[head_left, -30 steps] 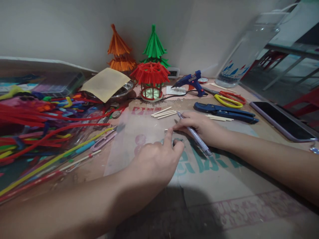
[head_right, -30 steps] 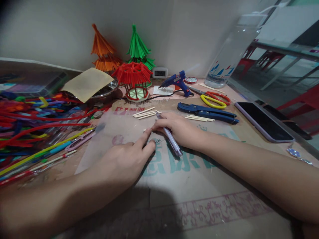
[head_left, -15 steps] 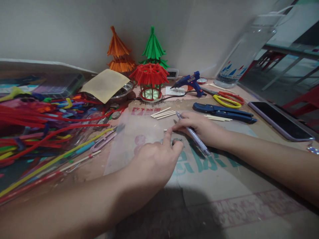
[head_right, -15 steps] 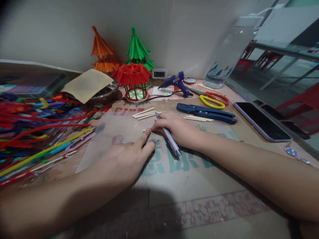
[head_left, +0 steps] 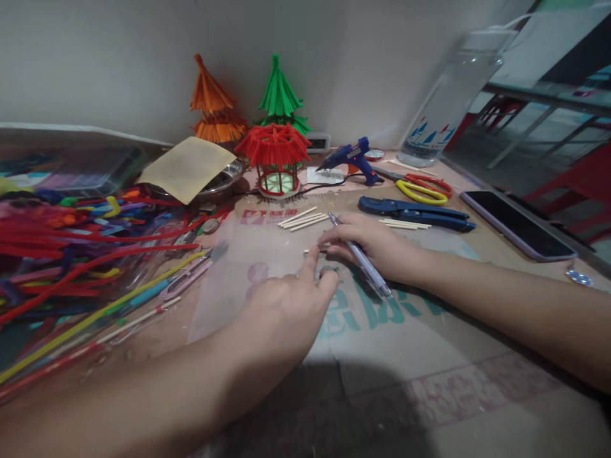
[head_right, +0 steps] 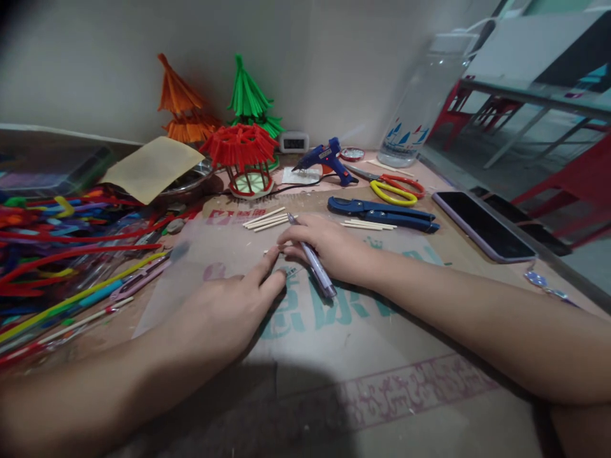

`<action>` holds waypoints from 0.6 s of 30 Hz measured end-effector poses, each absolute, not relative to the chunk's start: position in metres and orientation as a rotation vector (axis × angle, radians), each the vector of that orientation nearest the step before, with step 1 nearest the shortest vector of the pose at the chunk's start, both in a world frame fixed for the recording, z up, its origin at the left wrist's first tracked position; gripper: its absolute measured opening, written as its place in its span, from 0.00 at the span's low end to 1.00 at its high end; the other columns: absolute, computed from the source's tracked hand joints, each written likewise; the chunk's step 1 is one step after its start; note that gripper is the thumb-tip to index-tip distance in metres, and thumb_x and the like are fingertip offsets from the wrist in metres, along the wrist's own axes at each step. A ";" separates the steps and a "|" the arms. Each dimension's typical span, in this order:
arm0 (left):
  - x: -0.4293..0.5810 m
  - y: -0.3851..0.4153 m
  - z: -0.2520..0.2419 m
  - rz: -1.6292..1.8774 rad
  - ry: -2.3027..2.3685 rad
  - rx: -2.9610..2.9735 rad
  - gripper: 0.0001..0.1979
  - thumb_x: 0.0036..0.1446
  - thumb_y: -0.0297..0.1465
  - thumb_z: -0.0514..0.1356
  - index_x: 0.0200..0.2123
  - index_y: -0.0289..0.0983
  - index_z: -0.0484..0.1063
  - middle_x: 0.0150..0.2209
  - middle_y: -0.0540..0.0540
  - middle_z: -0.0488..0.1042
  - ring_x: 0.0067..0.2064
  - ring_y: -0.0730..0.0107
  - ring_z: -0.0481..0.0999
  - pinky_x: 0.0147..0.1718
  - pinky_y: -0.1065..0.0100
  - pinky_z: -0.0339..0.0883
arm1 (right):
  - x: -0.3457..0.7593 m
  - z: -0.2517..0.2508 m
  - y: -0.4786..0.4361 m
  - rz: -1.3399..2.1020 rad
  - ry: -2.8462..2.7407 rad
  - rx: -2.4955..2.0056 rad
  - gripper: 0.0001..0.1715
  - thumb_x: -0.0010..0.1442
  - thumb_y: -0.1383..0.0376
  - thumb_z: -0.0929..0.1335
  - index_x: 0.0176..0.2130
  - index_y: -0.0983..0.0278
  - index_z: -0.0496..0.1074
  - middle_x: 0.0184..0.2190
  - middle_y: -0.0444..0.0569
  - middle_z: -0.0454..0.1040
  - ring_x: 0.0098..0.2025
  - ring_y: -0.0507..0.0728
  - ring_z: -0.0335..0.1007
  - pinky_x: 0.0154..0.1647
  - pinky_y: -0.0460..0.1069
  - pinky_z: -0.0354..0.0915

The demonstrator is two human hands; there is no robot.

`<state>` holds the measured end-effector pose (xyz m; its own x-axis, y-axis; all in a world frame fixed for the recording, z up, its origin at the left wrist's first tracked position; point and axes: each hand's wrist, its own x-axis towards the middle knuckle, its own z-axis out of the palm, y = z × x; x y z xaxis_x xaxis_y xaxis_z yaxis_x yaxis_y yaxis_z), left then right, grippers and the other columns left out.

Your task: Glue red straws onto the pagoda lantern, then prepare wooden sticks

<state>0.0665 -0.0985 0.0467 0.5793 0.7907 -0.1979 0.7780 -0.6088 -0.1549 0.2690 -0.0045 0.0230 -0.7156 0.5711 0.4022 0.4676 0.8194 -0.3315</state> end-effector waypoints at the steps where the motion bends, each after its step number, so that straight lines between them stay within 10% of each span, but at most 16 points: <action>1: 0.066 -0.099 0.045 0.370 -1.360 -2.737 0.18 0.67 0.22 0.48 0.56 0.36 0.67 0.72 0.25 0.54 0.36 0.56 0.85 0.27 0.59 0.80 | 0.270 0.024 -0.006 0.283 -2.455 -0.770 0.17 0.71 0.56 0.65 0.46 0.63 0.79 0.36 0.52 0.75 0.37 0.57 0.68 0.38 0.50 0.62; 5: 0.064 -0.099 0.043 0.371 -1.375 -2.730 0.20 0.65 0.20 0.49 0.56 0.36 0.70 0.72 0.26 0.54 0.37 0.56 0.86 0.30 0.59 0.81 | 0.272 0.030 -0.017 0.442 -2.237 -0.802 0.22 0.74 0.54 0.60 0.44 0.62 0.78 0.31 0.48 0.75 0.34 0.55 0.70 0.38 0.50 0.63; 10: 0.064 -0.099 0.044 0.412 -1.391 -2.730 0.24 0.63 0.18 0.47 0.59 0.36 0.69 0.72 0.26 0.53 0.37 0.56 0.86 0.30 0.58 0.80 | 0.267 0.031 -0.027 0.633 -2.029 -0.906 0.05 0.64 0.63 0.67 0.39 0.61 0.66 0.29 0.42 0.70 0.28 0.51 0.65 0.31 0.47 0.61; 18: 0.064 -0.095 0.042 0.434 -1.404 -2.728 0.23 0.63 0.23 0.50 0.58 0.38 0.70 0.74 0.30 0.50 0.34 0.58 0.85 0.30 0.60 0.78 | 0.260 0.037 -0.025 0.715 -2.128 -0.944 0.14 0.60 0.62 0.69 0.29 0.60 0.60 0.21 0.38 0.64 0.21 0.48 0.55 0.23 0.46 0.51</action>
